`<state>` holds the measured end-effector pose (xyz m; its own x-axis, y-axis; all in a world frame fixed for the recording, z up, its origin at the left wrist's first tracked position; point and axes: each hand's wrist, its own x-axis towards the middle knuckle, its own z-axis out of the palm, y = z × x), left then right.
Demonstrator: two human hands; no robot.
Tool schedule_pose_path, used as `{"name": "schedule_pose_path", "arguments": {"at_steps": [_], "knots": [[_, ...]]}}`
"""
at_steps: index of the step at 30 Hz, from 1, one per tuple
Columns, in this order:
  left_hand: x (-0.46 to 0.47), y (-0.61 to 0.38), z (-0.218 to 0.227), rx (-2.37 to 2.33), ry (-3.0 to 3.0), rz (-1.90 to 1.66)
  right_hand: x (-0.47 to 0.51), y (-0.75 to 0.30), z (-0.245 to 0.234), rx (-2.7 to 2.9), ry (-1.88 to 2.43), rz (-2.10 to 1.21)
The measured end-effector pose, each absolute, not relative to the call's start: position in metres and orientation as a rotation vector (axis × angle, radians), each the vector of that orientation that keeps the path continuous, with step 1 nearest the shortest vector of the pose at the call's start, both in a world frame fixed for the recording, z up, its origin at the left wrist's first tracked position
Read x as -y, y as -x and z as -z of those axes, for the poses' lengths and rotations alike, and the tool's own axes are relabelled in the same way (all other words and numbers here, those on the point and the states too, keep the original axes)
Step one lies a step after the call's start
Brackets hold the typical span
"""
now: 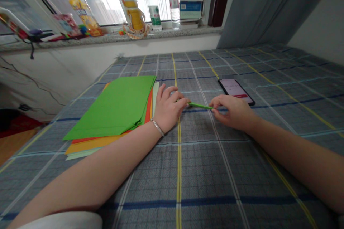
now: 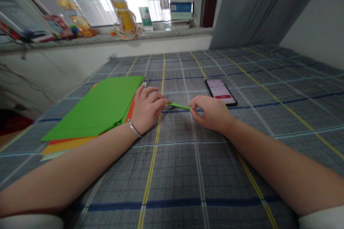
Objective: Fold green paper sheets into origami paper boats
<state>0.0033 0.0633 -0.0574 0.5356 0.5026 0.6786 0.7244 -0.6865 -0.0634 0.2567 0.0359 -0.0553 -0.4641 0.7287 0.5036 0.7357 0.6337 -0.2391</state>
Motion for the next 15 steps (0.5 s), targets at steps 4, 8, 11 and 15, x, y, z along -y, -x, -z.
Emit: {"name": "schedule_pose_path", "arguments": {"at_steps": [4, 8, 11, 15], "knots": [[-0.063, -0.005, 0.059, 0.926, 2.422, 0.942, -0.032, -0.248, 0.055, 2.306, 1.046, -0.251], [-0.062, -0.007, 0.062, 0.879, 2.423, 1.028, -0.030, -0.237, 0.055, 2.169, 1.045, -0.525], [-0.062, -0.009, 0.063, 0.918, 2.451, 1.086, -0.031, -0.231, 0.060, 2.036, 1.069, -0.733], [-0.065, -0.011, 0.066, 1.062, 2.524, 1.207, -0.033, -0.227, 0.065, 1.856, 1.084, -1.009]]}}
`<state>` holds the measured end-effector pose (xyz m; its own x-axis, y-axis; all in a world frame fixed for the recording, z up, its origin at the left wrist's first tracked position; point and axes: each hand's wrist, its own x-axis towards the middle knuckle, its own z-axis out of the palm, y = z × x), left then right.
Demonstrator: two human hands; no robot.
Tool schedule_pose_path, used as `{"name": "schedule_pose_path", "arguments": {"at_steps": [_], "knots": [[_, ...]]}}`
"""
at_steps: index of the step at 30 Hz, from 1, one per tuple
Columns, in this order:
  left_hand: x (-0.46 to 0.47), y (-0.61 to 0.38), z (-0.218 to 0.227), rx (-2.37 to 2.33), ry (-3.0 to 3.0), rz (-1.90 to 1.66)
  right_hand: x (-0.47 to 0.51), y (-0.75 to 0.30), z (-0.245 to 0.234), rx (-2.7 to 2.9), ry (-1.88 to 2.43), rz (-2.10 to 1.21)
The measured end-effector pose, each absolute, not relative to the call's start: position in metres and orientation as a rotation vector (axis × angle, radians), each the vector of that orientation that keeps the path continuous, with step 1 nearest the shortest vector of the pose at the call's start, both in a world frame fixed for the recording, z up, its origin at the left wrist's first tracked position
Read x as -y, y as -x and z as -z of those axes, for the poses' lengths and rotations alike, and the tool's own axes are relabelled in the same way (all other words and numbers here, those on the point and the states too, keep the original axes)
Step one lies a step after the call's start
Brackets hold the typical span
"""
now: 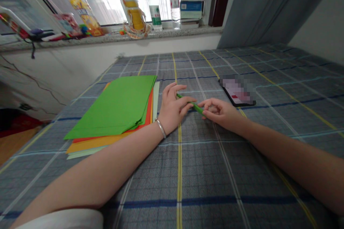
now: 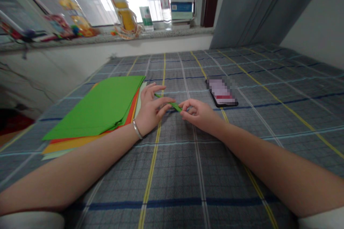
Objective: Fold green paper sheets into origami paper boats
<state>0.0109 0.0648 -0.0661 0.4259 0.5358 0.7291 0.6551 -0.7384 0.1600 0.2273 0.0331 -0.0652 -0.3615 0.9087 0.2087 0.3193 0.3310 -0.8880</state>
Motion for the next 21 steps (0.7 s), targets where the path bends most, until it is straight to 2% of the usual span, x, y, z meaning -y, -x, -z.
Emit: {"name": "schedule_pose_path", "arguments": {"at_steps": [4, 6, 9, 15, 21], "knots": [[-0.072, -0.013, 0.078, 1.261, 2.648, 1.529, -0.033, -0.224, 0.066, 1.796, 1.090, -1.094], [-0.076, -0.015, 0.085, 1.329, 2.776, 1.763, -0.033, -0.222, 0.066, 1.814, 1.086, -1.040], [-0.079, -0.018, 0.092, 1.328, 3.087, 1.933, -0.032, -0.221, 0.065, 1.883, 1.077, -0.876], [-0.075, -0.024, 0.088, 1.352, 3.224, 2.010, -0.031, -0.220, 0.063, 2.020, 1.036, -0.589], [-0.070, -0.025, 0.081, 1.337, 3.234, 1.980, -0.031, -0.219, 0.067, 1.898, 0.982, -0.813]]}}
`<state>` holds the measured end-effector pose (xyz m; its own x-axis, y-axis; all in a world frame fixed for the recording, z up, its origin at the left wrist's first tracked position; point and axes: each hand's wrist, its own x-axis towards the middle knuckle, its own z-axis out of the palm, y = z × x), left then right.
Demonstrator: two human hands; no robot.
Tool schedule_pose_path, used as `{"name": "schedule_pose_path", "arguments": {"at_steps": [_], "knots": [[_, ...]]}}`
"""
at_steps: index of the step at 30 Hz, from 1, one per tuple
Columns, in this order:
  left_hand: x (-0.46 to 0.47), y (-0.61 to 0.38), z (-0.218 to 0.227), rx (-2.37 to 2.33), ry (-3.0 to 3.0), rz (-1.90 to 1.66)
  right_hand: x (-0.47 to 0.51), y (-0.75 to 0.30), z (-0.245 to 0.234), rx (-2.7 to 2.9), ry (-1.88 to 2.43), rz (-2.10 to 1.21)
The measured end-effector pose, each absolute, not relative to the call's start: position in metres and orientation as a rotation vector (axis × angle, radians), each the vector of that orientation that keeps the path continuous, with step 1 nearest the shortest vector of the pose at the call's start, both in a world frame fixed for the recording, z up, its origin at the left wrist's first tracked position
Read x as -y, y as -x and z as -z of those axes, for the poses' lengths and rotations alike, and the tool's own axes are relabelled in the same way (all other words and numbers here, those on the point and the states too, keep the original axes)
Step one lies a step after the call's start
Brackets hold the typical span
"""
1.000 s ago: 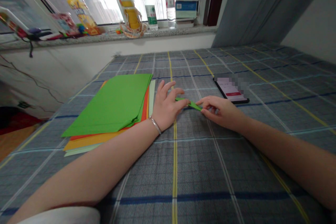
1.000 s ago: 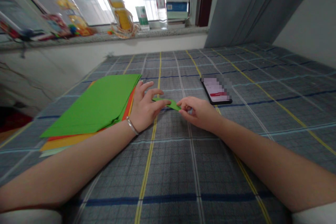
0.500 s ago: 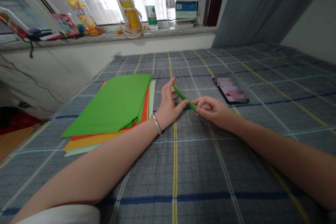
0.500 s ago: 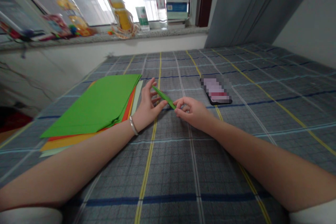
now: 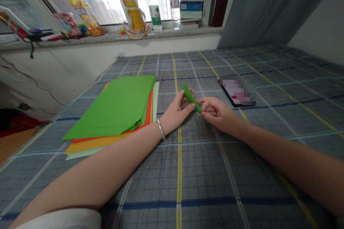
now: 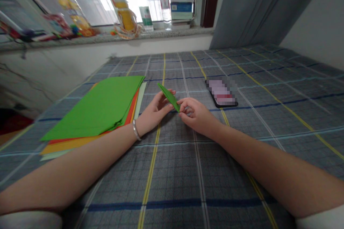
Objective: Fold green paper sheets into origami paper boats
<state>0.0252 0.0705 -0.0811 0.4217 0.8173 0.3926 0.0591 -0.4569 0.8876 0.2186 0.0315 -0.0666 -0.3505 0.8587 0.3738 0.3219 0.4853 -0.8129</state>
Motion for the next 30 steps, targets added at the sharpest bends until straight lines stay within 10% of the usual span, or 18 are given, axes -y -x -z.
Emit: {"name": "schedule_pose_path", "arguments": {"at_steps": [11, 30], "knots": [[-0.066, -0.029, 0.081, -0.796, -1.757, -1.109, -0.032, -0.216, 0.070, 1.727, 0.896, -1.229], [-0.057, -0.034, 0.079, -0.918, -1.990, -1.191, -0.026, -0.211, 0.069, 1.800, 1.123, -0.864]]}}
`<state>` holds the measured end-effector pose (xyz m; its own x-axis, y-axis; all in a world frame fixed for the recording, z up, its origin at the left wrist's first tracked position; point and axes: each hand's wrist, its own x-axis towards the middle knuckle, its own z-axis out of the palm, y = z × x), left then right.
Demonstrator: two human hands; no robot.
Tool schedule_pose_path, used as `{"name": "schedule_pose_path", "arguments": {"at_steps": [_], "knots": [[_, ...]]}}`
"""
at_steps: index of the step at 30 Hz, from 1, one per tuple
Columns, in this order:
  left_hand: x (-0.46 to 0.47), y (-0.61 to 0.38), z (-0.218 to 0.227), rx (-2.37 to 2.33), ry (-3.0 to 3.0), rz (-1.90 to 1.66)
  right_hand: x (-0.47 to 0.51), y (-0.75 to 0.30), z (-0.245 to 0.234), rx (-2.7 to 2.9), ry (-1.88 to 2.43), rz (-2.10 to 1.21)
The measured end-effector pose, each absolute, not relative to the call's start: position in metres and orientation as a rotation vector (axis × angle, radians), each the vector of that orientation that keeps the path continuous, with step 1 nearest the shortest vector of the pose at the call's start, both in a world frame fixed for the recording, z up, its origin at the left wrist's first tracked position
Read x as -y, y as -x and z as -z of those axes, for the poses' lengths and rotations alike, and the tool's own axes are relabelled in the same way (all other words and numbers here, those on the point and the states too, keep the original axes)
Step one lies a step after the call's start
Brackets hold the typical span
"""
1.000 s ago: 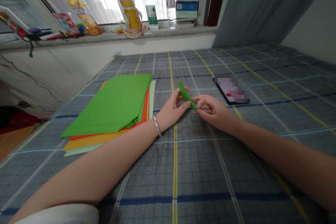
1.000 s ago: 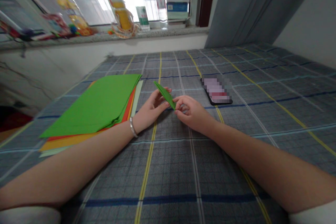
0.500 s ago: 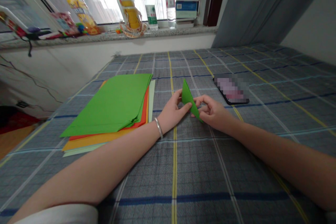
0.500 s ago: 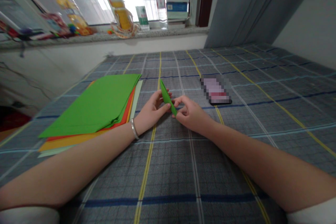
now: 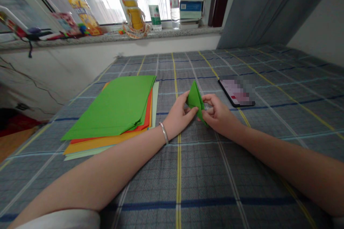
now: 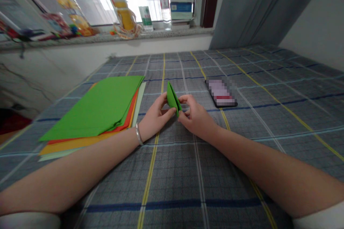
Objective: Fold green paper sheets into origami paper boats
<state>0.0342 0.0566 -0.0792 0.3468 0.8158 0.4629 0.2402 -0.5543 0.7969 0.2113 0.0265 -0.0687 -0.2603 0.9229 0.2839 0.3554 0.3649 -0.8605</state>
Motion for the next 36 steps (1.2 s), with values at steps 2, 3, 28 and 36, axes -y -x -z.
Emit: {"name": "schedule_pose_path", "arguments": {"at_steps": [2, 3, 28, 36], "knots": [[-0.056, -0.035, 0.078, -0.859, -1.930, -1.182, -0.026, -0.211, 0.067, 1.781, 1.101, -0.923], [-0.056, -0.035, 0.078, -0.831, -1.900, -1.180, -0.026, -0.210, 0.066, 1.769, 1.091, -0.942], [-0.059, -0.029, 0.069, -0.600, -1.595, -0.966, -0.030, -0.213, 0.065, 1.669, 1.028, -1.077], [-0.069, -0.024, 0.074, -0.637, -1.657, -0.904, -0.040, -0.220, 0.074, 1.634, 1.152, -1.105]]}}
